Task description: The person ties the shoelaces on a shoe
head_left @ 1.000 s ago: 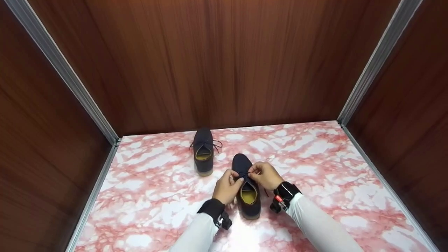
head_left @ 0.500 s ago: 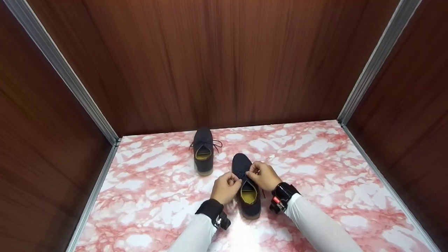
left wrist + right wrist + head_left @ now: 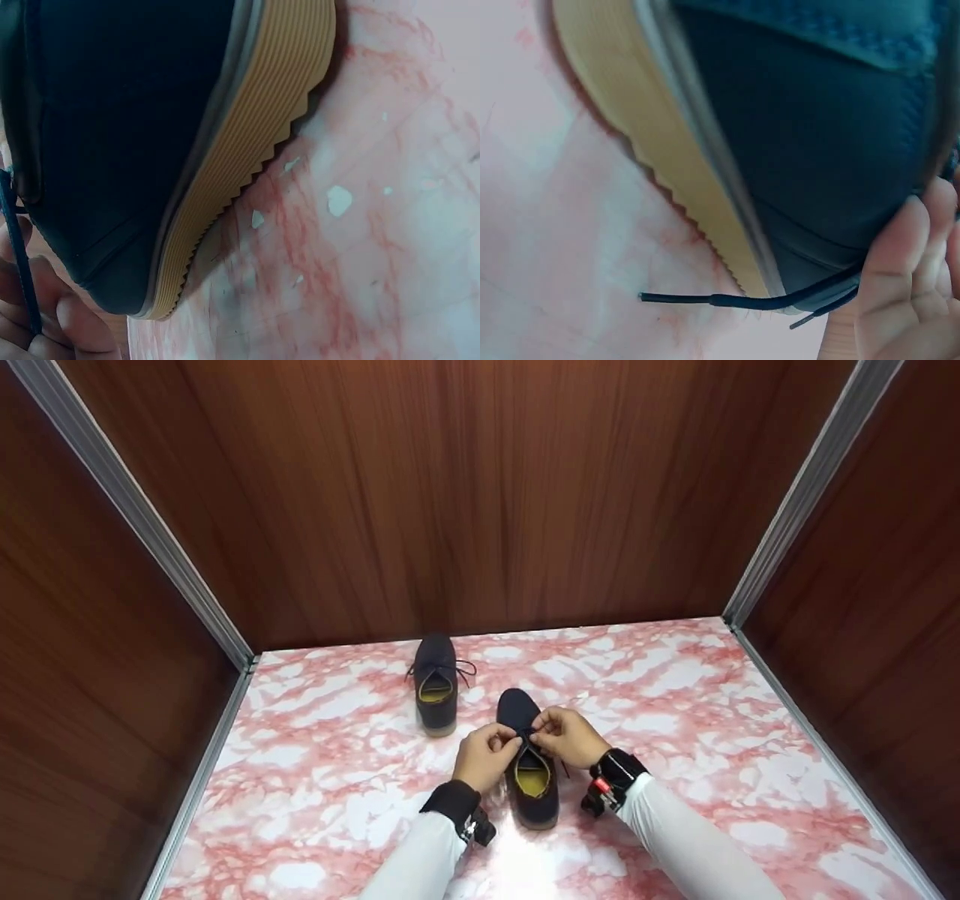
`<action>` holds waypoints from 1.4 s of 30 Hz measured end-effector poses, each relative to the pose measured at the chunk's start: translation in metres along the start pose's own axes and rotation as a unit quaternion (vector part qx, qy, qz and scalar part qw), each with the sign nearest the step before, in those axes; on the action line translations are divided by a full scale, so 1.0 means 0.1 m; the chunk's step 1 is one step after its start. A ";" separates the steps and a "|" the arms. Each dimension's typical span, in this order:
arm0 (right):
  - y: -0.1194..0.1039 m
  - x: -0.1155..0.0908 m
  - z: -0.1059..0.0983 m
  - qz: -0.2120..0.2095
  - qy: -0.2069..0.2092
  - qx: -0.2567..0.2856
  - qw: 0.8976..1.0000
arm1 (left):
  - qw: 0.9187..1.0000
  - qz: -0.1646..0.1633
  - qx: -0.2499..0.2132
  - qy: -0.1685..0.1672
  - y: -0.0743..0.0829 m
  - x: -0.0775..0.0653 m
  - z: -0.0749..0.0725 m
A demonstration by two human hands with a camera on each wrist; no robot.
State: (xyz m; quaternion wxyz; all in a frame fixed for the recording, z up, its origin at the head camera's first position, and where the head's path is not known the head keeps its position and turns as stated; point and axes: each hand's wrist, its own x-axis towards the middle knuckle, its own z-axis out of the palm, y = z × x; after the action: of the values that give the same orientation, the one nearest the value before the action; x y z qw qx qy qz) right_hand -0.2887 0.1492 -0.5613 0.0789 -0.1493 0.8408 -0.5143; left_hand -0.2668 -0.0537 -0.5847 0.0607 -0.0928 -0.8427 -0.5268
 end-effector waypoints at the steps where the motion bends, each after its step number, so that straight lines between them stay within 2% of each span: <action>1: 0.01 0.00 -0.01 0.004 -0.008 0.015 1.000 | 1.000 0.002 0.002 0.001 0.00 0.00 0.01; 4: 0.04 -0.01 -0.05 0.009 -0.023 0.052 0.998 | 1.000 0.003 0.006 0.004 0.01 0.00 0.02; 7: 0.06 -0.01 -0.05 0.018 -0.019 0.066 0.997 | 1.000 0.000 0.010 0.008 0.00 0.00 0.04; 13: 0.09 -0.01 -0.03 0.025 0.011 0.047 0.999 | 1.000 -0.007 0.008 0.003 0.01 -0.01 0.05; 21: 0.04 0.03 0.02 0.031 0.036 0.032 0.998 | 1.000 0.000 0.002 0.006 0.00 -0.05 0.04; 29: 0.05 0.05 0.03 0.016 0.041 0.014 0.999 | 1.000 0.006 -0.018 0.006 -0.04 -0.06 0.04; 36: 0.07 0.06 0.03 -0.003 0.011 0.017 1.000 | 1.000 0.010 -0.030 0.005 -0.07 -0.07 0.04; 42: 0.05 0.06 0.03 -0.008 0.013 0.015 1.000 | 0.999 0.018 -0.040 0.005 -0.06 -0.08 0.03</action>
State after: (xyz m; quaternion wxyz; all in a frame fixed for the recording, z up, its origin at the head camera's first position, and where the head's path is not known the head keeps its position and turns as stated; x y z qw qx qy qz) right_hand -0.2947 0.1469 -0.5670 0.0665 -0.1481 0.8329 -0.5291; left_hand -0.2602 -0.0540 -0.5935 0.0706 -0.1073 -0.8189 -0.5594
